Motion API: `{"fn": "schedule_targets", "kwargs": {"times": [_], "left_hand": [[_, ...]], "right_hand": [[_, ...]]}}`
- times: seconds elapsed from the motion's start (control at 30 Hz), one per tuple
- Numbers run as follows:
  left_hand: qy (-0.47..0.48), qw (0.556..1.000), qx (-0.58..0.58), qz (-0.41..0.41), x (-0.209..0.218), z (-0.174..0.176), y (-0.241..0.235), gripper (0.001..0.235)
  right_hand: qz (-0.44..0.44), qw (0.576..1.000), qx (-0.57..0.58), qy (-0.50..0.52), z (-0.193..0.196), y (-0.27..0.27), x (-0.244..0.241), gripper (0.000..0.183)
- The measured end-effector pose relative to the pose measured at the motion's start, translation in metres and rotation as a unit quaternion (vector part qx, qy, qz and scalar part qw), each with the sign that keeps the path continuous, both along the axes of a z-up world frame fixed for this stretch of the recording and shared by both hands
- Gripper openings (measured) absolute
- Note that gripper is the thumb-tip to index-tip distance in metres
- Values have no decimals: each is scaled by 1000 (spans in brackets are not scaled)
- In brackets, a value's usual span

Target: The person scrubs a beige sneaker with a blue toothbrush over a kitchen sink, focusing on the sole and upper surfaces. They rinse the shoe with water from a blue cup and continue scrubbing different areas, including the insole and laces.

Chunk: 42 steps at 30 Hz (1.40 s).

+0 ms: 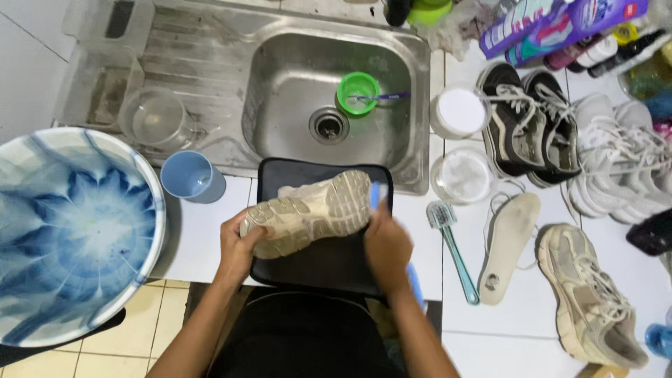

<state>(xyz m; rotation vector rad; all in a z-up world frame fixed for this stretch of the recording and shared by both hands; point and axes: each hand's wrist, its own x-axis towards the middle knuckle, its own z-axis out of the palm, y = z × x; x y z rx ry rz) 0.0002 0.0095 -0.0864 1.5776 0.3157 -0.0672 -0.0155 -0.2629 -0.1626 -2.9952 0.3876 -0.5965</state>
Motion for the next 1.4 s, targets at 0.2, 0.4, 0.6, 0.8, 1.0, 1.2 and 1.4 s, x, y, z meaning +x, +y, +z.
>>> {"fn": "schedule_targets", "kwargs": {"times": [0.2, 0.4, 0.6, 0.8, 1.0, 1.2, 1.4], "left_hand": [[6, 1000, -1, -28, 0, -4, 5, 41], [0, 1000, -2, -20, 3, -2, 4, 41], [-23, 999, 32, 20, 12, 2, -3, 30], [-4, 1000, 19, 15, 2, 18, -9, 34], [13, 994, 60, 88, 2, 31, -22, 41], [67, 985, 54, 151, 7, 68, -47, 70], [12, 986, -65, 151, 15, 9, -36, 91]], "right_hand": [[194, 940, 211, 187, 100, 41, -5, 38], [146, 958, 92, 227, 98, 15, 74, 46], [233, 944, 108, 208, 98, 78, -50, 58], [239, 969, 35, 50, 103, 70, -3, 44], [221, 963, 77, 136, 99, 85, -61, 54], [250, 967, -36, -18, 139, 113, -8, 50], [353, 935, -29, -19, 165, 113, -48, 49]]}}
